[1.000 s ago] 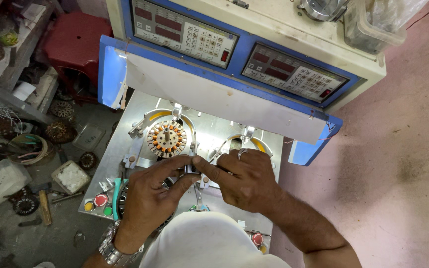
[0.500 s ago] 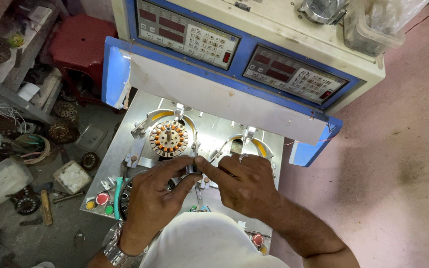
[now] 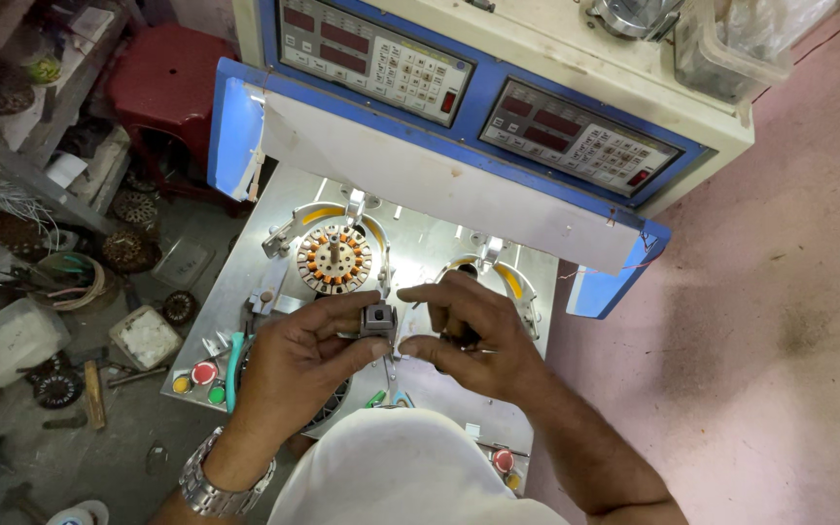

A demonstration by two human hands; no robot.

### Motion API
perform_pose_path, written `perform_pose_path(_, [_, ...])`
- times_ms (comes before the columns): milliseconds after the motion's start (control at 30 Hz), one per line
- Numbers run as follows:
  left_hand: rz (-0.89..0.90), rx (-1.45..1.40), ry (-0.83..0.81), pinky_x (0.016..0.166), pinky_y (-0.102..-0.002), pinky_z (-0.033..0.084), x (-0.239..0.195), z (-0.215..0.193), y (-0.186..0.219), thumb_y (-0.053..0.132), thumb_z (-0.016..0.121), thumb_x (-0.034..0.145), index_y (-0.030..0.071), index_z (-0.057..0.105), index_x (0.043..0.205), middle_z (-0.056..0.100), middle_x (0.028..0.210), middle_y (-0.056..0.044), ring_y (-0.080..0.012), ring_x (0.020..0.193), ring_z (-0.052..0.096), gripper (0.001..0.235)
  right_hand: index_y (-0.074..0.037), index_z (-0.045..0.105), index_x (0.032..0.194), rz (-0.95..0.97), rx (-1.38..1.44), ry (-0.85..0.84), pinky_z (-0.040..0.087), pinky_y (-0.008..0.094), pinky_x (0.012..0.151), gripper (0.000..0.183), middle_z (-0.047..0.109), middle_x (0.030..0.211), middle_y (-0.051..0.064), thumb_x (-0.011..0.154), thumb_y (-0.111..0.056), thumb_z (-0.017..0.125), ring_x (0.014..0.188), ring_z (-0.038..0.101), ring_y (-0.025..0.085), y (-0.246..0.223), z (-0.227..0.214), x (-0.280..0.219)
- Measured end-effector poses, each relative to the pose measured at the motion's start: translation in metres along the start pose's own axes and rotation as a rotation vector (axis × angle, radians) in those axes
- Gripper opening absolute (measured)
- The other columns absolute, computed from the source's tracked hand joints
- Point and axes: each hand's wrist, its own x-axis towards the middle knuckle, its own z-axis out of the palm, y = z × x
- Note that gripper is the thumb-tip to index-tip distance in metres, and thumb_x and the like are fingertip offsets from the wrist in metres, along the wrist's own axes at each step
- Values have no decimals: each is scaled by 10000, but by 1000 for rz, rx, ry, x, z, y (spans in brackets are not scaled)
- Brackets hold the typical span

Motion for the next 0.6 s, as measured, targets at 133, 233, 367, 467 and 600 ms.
perform_pose_path(133, [27, -101, 3, 771, -229, 643, -10, 3, -6, 32, 780, 817, 3, 681, 1263, 825, 1053, -107, -102, 909, 771, 457, -92, 676, 1314, -14, -51, -39, 385, 278, 502, 556, 700, 919, 21, 814, -226, 880, 549, 420, 105, -3, 12, -11])
perform_pose_path(233, [7, -104, 30, 772, -240, 636, -15, 5, -10, 29, 788, 812, -9, 693, 1257, 830, 1027, -119, -112, 888, 764, 456, -88, 656, 1329, -35, -83, -34, 427, 288, 508, 562, 693, 934, 45, 827, -218, 872, 564, 483, 124, -6, 20, -16])
perform_pose_path(367, [-21, -72, 96, 762, -244, 627, -25, 7, -17, 27, 815, 798, -22, 716, 1225, 828, 1006, -126, -114, 859, 748, 441, -86, 635, 1330, -131, -119, -17, 523, 292, 580, 529, 685, 959, 68, 867, -214, 858, 701, 641, 147, -8, 29, -22])
perform_pose_path(467, [22, -108, 77, 776, -243, 637, -32, 6, -22, 30, 813, 796, -25, 711, 1224, 823, 1012, -126, -111, 876, 759, 443, -83, 637, 1316, -158, -130, -31, 552, 292, 602, 507, 691, 957, 65, 878, -219, 854, 752, 700, 154, -9, 32, -26])
perform_pose_path(600, [26, -83, 107, 778, -249, 640, -42, 6, -24, 21, 823, 786, -25, 711, 1216, 823, 1008, -128, -119, 870, 765, 447, -63, 652, 1275, -204, -208, -51, 551, 289, 564, 497, 687, 990, 71, 857, -240, 855, 699, 695, 156, -14, 33, -27])
